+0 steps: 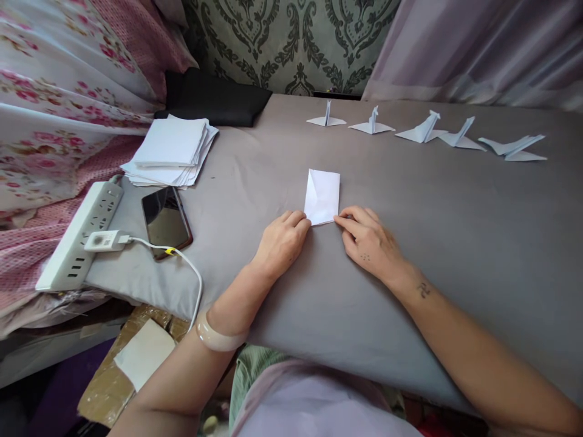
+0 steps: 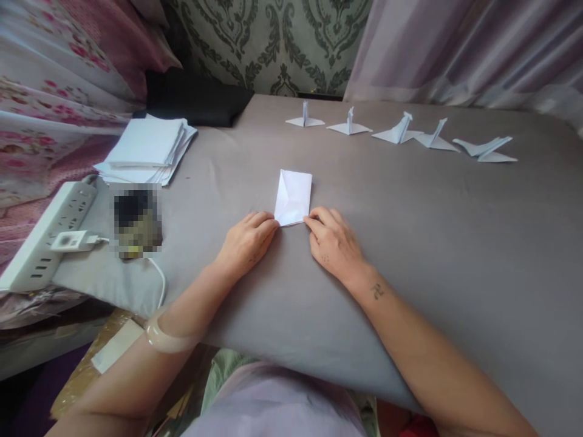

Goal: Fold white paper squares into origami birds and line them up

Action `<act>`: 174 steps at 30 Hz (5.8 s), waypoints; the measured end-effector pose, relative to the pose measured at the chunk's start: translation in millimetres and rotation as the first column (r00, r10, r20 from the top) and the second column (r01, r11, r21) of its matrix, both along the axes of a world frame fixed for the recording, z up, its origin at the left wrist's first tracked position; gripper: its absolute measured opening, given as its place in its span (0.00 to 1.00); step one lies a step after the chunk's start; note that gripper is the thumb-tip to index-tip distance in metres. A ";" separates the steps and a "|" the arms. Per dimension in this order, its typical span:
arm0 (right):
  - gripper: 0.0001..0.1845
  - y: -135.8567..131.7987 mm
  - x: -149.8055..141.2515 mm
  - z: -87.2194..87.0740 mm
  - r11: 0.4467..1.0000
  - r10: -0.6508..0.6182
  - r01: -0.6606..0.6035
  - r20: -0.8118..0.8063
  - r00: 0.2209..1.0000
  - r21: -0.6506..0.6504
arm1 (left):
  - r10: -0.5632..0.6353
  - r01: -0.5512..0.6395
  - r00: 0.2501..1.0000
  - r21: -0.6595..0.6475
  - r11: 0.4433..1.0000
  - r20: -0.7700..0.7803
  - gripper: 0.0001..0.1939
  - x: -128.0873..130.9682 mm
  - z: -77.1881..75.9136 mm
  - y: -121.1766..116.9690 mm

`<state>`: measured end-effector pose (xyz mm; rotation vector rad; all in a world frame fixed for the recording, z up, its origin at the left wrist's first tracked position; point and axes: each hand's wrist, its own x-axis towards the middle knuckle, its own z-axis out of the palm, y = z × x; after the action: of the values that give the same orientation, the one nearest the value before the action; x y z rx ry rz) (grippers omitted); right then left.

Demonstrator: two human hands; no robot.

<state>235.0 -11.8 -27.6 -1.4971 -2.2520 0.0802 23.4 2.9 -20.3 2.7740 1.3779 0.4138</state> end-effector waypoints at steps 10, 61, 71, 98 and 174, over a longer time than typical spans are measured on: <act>0.18 -0.2 -1.7 4.0 0.994 0.097 -0.099 0.067 0.993 0.036 | 0.024 -0.018 0.993 0.057 0.998 -0.113 0.10 3.9 0.1 -0.6; 0.07 -9.5 1.5 9.6 0.977 -0.120 0.183 -0.429 0.895 0.110 | -0.095 -0.016 0.770 0.169 0.985 0.631 0.14 28.0 10.1 -4.3; 0.15 1.0 64.8 4.4 0.913 -0.357 0.011 -0.786 0.504 -0.408 | -0.401 0.418 0.883 -0.018 0.908 0.243 0.24 43.7 15.1 20.3; 0.19 -36.8 58.3 9.6 0.992 -0.054 0.057 0.031 0.998 -0.109 | -0.273 0.289 0.934 0.038 0.957 -0.229 0.10 97.2 5.8 1.4; 0.17 -53.9 44.7 15.0 0.973 -0.048 0.083 0.163 0.986 -0.215 | -0.305 0.223 0.935 -0.368 0.902 -0.182 0.11 84.2 47.7 56.5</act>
<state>279.7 -65.7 -12.5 -1.7467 -2.3786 0.2061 107.6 59.4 27.4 2.7161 0.9588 -0.1585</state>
